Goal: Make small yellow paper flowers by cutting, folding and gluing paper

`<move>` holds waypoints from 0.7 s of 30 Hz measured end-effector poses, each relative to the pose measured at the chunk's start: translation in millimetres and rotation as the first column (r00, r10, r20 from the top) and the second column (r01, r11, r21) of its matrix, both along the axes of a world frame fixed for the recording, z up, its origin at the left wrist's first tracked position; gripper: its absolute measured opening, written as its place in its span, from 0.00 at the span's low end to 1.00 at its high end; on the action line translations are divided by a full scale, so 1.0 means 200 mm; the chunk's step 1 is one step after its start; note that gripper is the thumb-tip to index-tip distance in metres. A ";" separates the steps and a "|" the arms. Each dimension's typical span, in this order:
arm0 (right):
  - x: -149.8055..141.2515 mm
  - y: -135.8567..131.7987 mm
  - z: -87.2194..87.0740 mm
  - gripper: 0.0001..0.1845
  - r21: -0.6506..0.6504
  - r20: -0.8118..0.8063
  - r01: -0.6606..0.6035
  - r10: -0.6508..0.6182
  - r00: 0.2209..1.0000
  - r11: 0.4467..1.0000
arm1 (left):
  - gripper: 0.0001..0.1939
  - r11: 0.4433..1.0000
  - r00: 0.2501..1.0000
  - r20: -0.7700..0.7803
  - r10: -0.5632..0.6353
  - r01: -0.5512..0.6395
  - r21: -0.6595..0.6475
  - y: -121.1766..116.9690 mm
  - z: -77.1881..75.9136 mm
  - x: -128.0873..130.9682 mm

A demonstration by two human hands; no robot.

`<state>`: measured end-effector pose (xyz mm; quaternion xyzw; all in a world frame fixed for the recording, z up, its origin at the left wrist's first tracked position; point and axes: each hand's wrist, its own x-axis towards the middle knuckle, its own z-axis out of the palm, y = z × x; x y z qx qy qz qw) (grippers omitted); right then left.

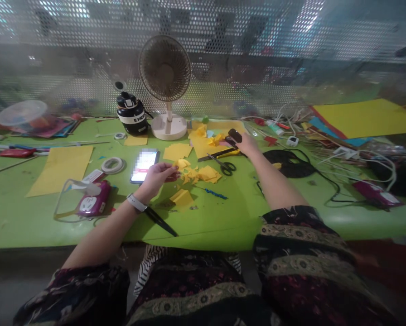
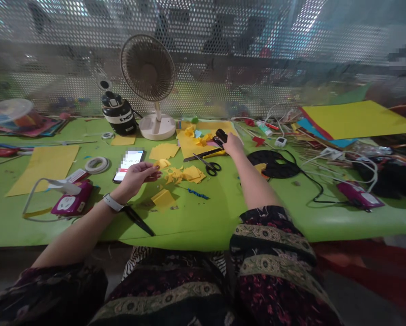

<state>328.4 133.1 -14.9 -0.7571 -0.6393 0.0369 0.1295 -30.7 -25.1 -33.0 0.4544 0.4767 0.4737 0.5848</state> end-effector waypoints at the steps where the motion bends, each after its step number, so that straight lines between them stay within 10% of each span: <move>1: 0.00 0.00 0.01 0.23 0.022 -0.006 0.007 -0.007 1.000 1.000 | 0.18 1.000 1.000 0.005 -0.002 0.002 0.001 0.00 0.00 0.00; 7: -0.04 -0.09 0.16 0.23 0.168 -0.043 0.019 -0.012 0.999 0.986 | 0.18 1.000 1.000 0.030 0.006 -0.006 0.001 -0.01 0.02 0.02; 10: -0.08 -0.28 0.27 0.22 0.161 -0.166 -0.197 0.223 0.961 0.967 | 0.18 0.999 0.999 0.040 0.032 -0.032 -0.012 -0.01 0.05 0.02; 16: -0.18 -0.86 0.32 0.22 -0.101 -0.420 -0.705 0.612 0.670 0.702 | 0.13 0.975 0.970 0.103 -0.220 0.221 0.004 -0.11 0.20 0.01; 21: -0.20 -1.08 0.22 0.21 -0.207 -0.349 -0.760 0.680 0.645 0.615 | 0.11 0.550 0.556 0.053 -0.830 0.830 -0.096 -0.30 0.28 0.11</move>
